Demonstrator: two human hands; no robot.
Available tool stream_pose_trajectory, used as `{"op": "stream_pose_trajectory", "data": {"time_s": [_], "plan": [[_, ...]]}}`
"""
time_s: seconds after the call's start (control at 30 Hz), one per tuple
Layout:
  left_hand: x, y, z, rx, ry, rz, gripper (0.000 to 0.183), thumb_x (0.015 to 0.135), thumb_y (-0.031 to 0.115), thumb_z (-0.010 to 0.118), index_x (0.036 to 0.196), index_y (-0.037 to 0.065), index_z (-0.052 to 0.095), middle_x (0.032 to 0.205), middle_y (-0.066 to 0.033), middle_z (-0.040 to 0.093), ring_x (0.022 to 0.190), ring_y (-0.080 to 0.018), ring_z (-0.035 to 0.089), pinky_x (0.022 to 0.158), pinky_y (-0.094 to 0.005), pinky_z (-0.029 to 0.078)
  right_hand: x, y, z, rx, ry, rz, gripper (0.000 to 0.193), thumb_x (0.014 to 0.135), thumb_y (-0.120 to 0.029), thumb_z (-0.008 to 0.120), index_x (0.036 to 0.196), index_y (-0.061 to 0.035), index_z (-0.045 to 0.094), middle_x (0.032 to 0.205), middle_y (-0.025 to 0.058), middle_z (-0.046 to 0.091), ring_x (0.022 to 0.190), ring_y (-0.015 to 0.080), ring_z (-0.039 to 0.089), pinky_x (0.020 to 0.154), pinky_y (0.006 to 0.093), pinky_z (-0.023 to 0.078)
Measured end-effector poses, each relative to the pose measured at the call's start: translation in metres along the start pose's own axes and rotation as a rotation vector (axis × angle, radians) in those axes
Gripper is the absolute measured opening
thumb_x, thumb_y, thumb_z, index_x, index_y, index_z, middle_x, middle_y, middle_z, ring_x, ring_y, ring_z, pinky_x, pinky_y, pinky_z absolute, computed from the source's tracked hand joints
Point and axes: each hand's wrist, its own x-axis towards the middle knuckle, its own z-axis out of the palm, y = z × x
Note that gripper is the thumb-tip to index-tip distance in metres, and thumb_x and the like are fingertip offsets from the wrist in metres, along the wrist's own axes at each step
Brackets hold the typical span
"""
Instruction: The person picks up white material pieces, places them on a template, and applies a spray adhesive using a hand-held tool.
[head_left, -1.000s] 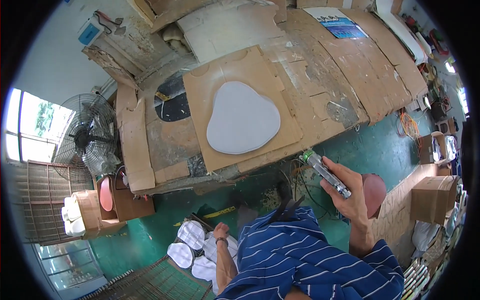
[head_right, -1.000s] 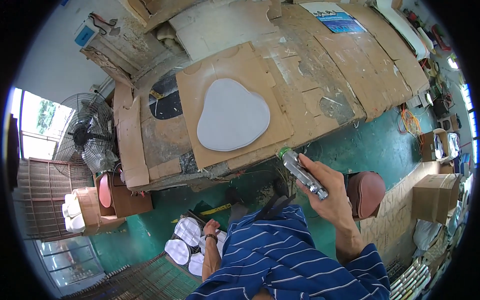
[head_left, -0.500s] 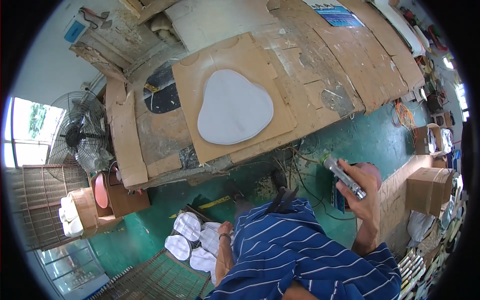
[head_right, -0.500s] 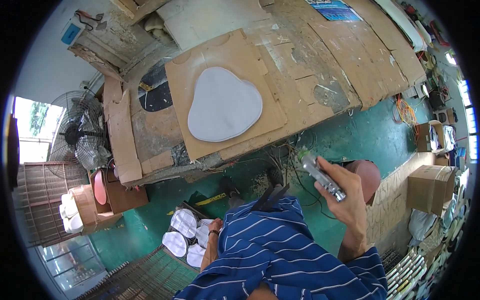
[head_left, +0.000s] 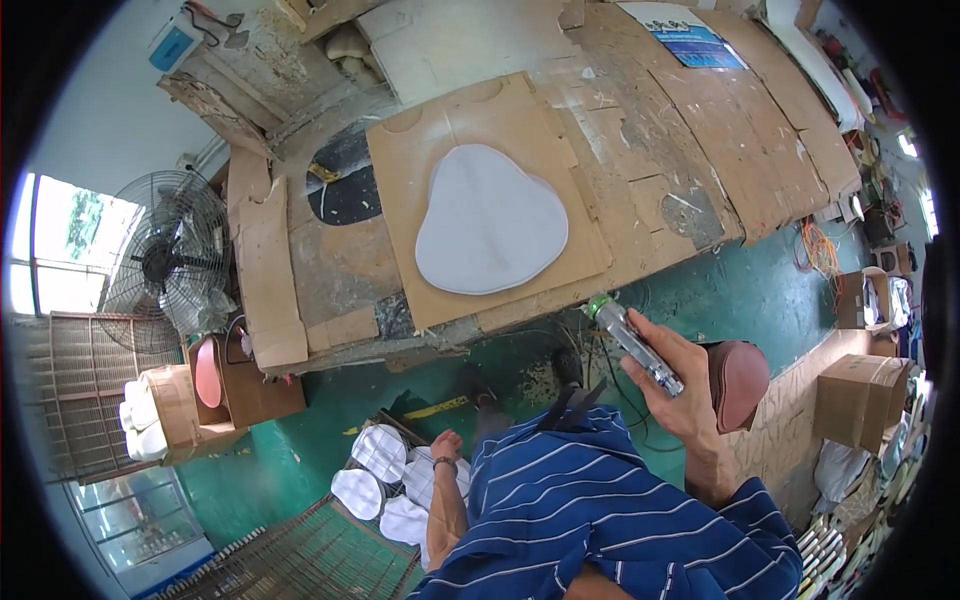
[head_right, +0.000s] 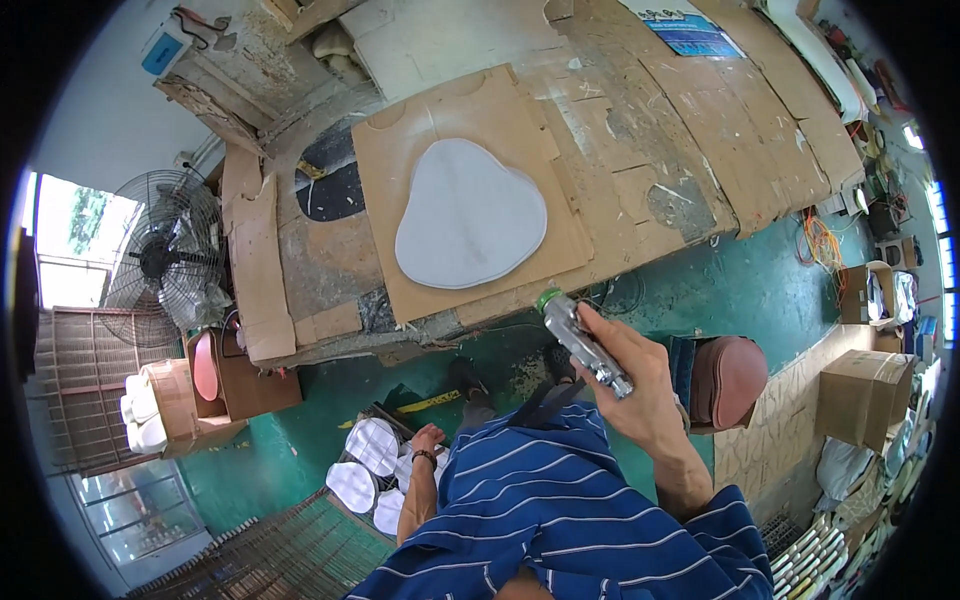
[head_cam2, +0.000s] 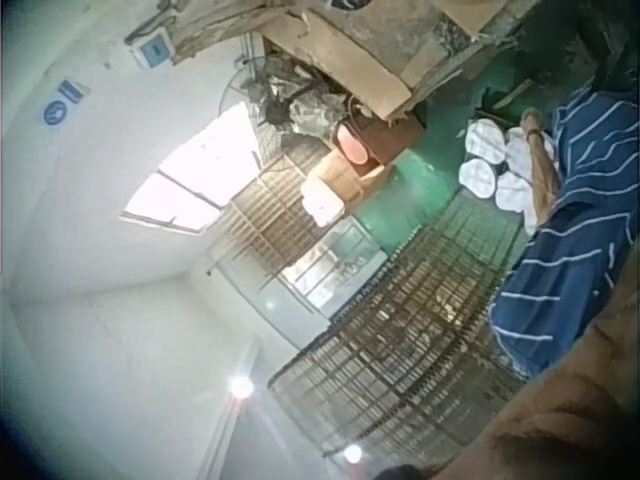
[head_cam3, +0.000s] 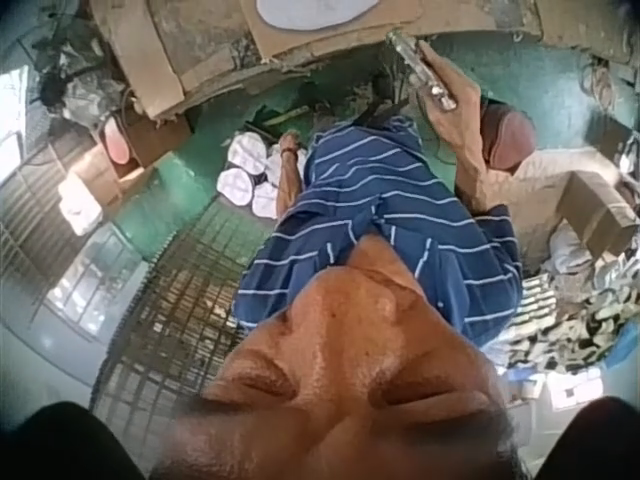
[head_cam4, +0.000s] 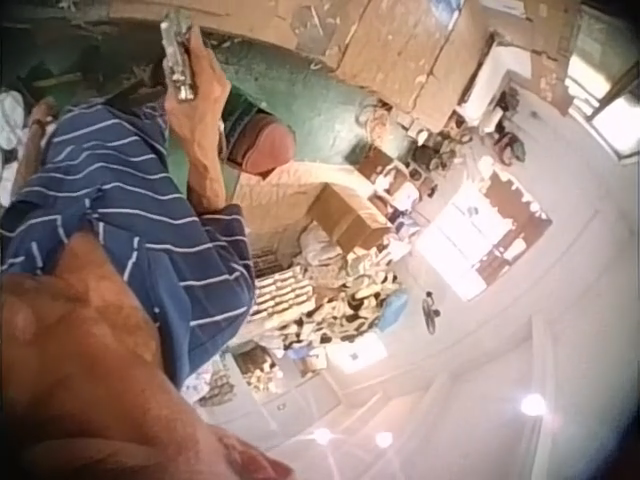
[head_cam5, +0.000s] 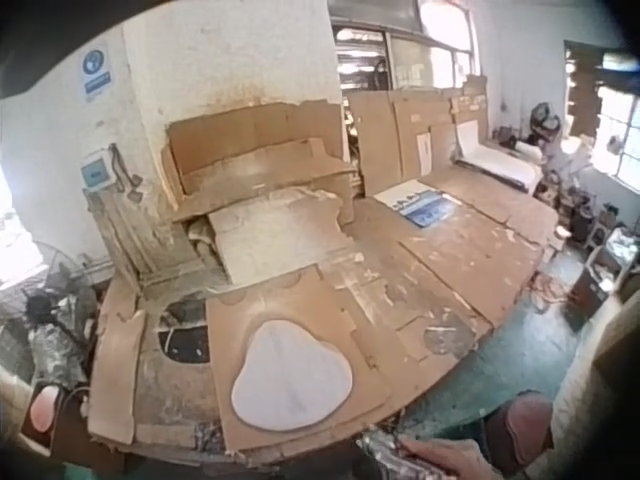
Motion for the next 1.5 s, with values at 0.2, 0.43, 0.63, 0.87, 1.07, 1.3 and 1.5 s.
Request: {"op": "stream_pose_trajectory", "data": {"time_s": [0.2, 0.43, 0.63, 0.87, 1.07, 1.3, 1.5], "plan": [[0.010, 0.004, -0.007, 0.041, -0.028, -0.042, 0.035, 0.094, 0.019, 0.063, 0.128, 0.011, 0.062, 0.102, -0.0077, 0.072, 0.092, -0.0262, 0.070, 0.084, -0.0605, 0.048, -0.005, 0.001, -0.005, -0.078, 0.123, 0.021, 0.053, 0.081, 0.005, 0.072, 0.133, 0.0009, 0.061, 0.107, 0.0198, 0.070, 0.090, 0.0289, 0.071, 0.080, 0.0329, 0.054], [0.020, 0.013, -0.001, 0.040, -0.034, -0.019, 0.033, 0.091, 0.012, 0.063, 0.123, 0.003, 0.063, 0.097, -0.0112, 0.072, 0.086, -0.0265, 0.072, 0.079, -0.0504, 0.055, -0.024, 0.003, -0.018, -0.139, 0.111, 0.183, 0.052, 0.080, 0.004, 0.074, 0.130, 0.0018, 0.062, 0.096, 0.0173, 0.069, 0.080, 0.0247, 0.067, 0.073, 0.0304, 0.051], [0.017, 0.038, 0.019, 0.084, -0.071, 0.008, 0.033, 0.088, 0.011, 0.065, 0.121, 0.005, 0.066, 0.094, -0.0086, 0.073, 0.081, -0.0227, 0.072, 0.067, -0.0427, 0.053, -0.022, -0.010, -0.010, -0.035, 0.130, 0.109, 0.054, 0.080, 0.003, 0.074, 0.132, 0.0014, 0.061, 0.091, 0.0149, 0.066, 0.075, 0.0222, 0.063, 0.069, 0.0285, 0.049], [0.031, 0.047, 0.015, 0.108, -0.093, 0.042, 0.034, 0.089, 0.016, 0.065, 0.123, 0.011, 0.067, 0.094, -0.0039, 0.075, 0.083, -0.0182, 0.072, 0.065, -0.0440, 0.051, -0.022, -0.017, -0.007, -0.021, 0.085, 0.040, 0.054, 0.081, 0.002, 0.074, 0.133, 0.0010, 0.061, 0.093, 0.0160, 0.067, 0.075, 0.0224, 0.063, 0.068, 0.0283, 0.049], [0.030, 0.042, 0.017, 0.123, -0.067, 0.008, 0.034, 0.090, 0.016, 0.065, 0.123, 0.009, 0.067, 0.094, -0.0041, 0.075, 0.081, -0.0176, 0.072, 0.061, -0.0422, 0.051, -0.028, -0.019, -0.014, -0.096, 0.073, 0.115, 0.053, 0.081, 0.003, 0.074, 0.132, 0.0013, 0.061, 0.095, 0.0154, 0.069, 0.077, 0.0228, 0.065, 0.070, 0.0289, 0.050], [0.028, 0.030, 0.013, 0.128, -0.063, -0.010, 0.033, 0.088, 0.013, 0.066, 0.120, 0.007, 0.068, 0.092, -0.0066, 0.074, 0.079, -0.0189, 0.072, 0.062, -0.0401, 0.052, -0.037, -0.028, -0.029, -0.092, -0.058, 0.132, 0.059, 0.076, 0.007, 0.074, 0.133, 0.0010, 0.061, 0.097, 0.0173, 0.069, 0.081, 0.0256, 0.067, 0.072, 0.0300, 0.050], [0.024, 0.041, 0.022, 0.159, -0.077, -0.016, 0.034, 0.089, 0.015, 0.066, 0.122, 0.007, 0.068, 0.091, -0.0065, 0.074, 0.077, -0.0190, 0.071, 0.062, -0.0393, 0.052, -0.035, -0.030, -0.028, -0.099, -0.042, 0.083, 0.061, 0.074, 0.007, 0.074, 0.134, 0.0001, 0.060, 0.097, 0.0178, 0.068, 0.080, 0.0286, 0.068, 0.071, 0.0312, 0.051]]}}
